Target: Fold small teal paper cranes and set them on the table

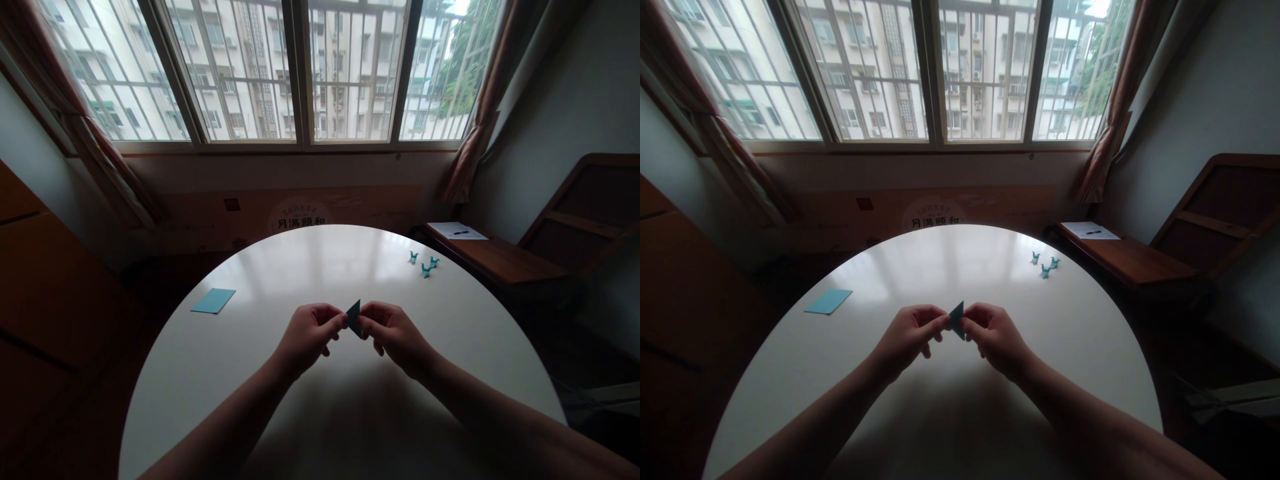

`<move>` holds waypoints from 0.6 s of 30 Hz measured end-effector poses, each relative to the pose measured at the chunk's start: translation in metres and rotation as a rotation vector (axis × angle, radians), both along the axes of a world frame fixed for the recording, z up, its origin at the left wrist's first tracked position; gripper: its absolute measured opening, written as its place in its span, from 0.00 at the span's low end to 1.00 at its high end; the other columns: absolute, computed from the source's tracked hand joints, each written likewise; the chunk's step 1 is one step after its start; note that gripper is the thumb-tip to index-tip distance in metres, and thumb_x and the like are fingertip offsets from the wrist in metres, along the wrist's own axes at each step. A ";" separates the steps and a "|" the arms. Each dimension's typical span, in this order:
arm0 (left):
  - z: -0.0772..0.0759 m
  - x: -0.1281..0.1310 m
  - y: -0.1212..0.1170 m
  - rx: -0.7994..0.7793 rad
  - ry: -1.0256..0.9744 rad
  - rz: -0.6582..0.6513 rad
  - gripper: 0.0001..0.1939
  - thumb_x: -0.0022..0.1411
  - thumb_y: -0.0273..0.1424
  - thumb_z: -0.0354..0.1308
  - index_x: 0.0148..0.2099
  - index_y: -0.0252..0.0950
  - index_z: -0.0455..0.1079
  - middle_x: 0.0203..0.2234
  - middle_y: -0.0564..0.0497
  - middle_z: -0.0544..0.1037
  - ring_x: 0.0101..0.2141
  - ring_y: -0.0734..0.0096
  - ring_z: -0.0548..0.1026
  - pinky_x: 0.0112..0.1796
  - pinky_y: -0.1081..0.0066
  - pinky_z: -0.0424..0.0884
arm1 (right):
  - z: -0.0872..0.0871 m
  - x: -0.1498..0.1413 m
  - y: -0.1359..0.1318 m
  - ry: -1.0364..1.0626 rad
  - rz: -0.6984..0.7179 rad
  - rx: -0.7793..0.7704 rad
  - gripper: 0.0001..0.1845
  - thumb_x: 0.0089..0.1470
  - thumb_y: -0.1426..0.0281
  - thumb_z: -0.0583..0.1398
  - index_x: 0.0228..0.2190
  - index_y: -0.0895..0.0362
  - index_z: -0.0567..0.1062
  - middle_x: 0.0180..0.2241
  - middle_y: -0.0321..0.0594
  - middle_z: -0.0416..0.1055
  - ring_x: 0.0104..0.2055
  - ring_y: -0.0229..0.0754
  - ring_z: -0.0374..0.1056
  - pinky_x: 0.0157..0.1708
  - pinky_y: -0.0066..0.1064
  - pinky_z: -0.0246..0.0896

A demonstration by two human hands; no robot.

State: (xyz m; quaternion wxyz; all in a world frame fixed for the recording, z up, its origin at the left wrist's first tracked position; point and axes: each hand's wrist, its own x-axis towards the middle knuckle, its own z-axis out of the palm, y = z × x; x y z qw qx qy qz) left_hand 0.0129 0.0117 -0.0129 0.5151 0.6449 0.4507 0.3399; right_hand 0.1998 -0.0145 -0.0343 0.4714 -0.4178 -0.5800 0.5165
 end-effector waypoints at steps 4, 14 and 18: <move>0.001 0.002 -0.001 -0.046 -0.034 -0.003 0.14 0.55 0.39 0.64 0.34 0.30 0.76 0.28 0.45 0.78 0.26 0.69 0.71 0.17 0.78 0.65 | 0.003 0.000 -0.001 0.025 -0.027 0.021 0.16 0.54 0.58 0.67 0.33 0.60 0.79 0.26 0.37 0.71 0.21 0.33 0.58 0.17 0.23 0.51; -0.001 -0.002 0.002 -0.008 -0.012 0.022 0.12 0.55 0.37 0.62 0.32 0.31 0.75 0.23 0.50 0.73 0.23 0.72 0.68 0.17 0.77 0.64 | 0.000 0.000 -0.002 0.017 -0.014 0.016 0.18 0.53 0.57 0.68 0.37 0.59 0.79 0.32 0.42 0.76 0.28 0.39 0.68 0.18 0.24 0.55; -0.002 -0.002 0.004 -0.026 0.035 0.001 0.10 0.53 0.35 0.61 0.31 0.33 0.73 0.21 0.53 0.70 0.22 0.73 0.67 0.17 0.76 0.64 | -0.008 0.003 0.003 0.009 -0.045 -0.005 0.24 0.55 0.52 0.65 0.44 0.57 0.75 0.36 0.44 0.74 0.33 0.43 0.70 0.18 0.25 0.58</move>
